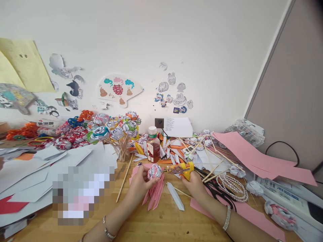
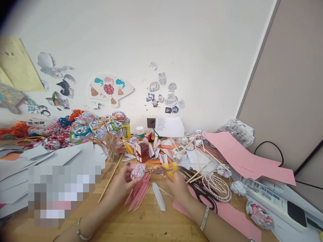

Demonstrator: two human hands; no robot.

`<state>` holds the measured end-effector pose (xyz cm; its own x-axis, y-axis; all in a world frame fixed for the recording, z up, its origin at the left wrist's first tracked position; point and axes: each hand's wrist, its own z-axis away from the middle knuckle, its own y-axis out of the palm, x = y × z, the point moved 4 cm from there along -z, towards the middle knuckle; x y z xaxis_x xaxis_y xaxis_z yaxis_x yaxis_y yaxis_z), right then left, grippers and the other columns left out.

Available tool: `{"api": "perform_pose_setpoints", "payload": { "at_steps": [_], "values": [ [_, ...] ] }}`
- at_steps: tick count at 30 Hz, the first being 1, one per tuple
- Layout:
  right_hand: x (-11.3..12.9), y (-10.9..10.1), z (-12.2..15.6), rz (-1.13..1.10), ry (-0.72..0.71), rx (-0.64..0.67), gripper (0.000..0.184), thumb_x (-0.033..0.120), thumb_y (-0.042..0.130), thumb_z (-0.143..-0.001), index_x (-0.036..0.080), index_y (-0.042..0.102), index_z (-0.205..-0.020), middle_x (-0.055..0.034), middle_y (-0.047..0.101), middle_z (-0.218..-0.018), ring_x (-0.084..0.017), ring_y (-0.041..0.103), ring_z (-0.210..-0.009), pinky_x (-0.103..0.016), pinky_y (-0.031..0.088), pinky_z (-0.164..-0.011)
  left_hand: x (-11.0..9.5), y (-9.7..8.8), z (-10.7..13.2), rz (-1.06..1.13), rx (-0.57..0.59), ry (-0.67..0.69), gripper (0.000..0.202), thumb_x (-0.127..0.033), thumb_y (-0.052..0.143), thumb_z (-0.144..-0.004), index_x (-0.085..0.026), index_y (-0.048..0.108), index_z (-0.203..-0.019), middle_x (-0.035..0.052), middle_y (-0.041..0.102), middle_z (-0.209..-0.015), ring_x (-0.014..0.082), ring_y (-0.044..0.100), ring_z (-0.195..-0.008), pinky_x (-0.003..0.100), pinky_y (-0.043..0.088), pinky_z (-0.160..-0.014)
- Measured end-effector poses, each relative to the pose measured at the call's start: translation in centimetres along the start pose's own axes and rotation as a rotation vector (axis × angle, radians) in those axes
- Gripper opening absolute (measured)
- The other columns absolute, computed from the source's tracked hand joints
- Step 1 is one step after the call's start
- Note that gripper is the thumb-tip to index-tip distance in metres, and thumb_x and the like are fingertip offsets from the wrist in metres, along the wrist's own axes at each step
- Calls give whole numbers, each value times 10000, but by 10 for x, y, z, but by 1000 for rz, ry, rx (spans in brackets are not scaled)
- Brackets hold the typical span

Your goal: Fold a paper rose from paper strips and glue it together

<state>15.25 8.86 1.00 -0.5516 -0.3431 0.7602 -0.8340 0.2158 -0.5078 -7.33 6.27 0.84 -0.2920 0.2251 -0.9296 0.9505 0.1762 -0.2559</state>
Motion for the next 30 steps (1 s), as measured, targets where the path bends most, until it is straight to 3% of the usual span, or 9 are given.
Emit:
{"api": "perform_pose_setpoints", "payload": {
  "at_steps": [14, 21, 26, 30],
  "values": [
    [0, 0, -1, 77, 8, 27, 118, 273, 541, -707, 185, 618, -699, -69, 694, -710, -243, 650, -690, -295, 481, -634, -7, -1, 2, 0, 1, -40, 338, -399, 713, -683, -201, 485, -834, 52, 684, -851, 230, 681, -796, 349, 529, -692],
    [-14, 3, -1, 189, 62, 25, 142, 280, 541, -763, 163, 614, -797, -97, 687, -798, -262, 650, -764, -313, 465, -668, -16, -1, 6, 87, 29, -33, 349, -431, 677, -724, -195, 512, -922, 68, 676, -936, 224, 659, -833, 329, 516, -678],
    [-39, -2, -11, 147, 150, -78, 331, 385, 570, -756, 156, 550, -994, -126, 660, -931, -293, 628, -883, -354, 471, -720, -24, 7, 9, 235, 144, 18, 430, -522, 686, -706, -205, 514, -939, 45, 656, -923, 217, 634, -857, 323, 513, -697],
    [-56, -7, -25, -84, 86, -213, 434, 395, 539, -756, 154, 483, -1113, -115, 619, -991, -259, 612, -918, -371, 488, -787, -31, 11, 10, 279, 217, 45, 546, -627, 683, -655, -193, 562, -963, 66, 661, -969, 241, 618, -922, 350, 510, -772]
  ]
}}
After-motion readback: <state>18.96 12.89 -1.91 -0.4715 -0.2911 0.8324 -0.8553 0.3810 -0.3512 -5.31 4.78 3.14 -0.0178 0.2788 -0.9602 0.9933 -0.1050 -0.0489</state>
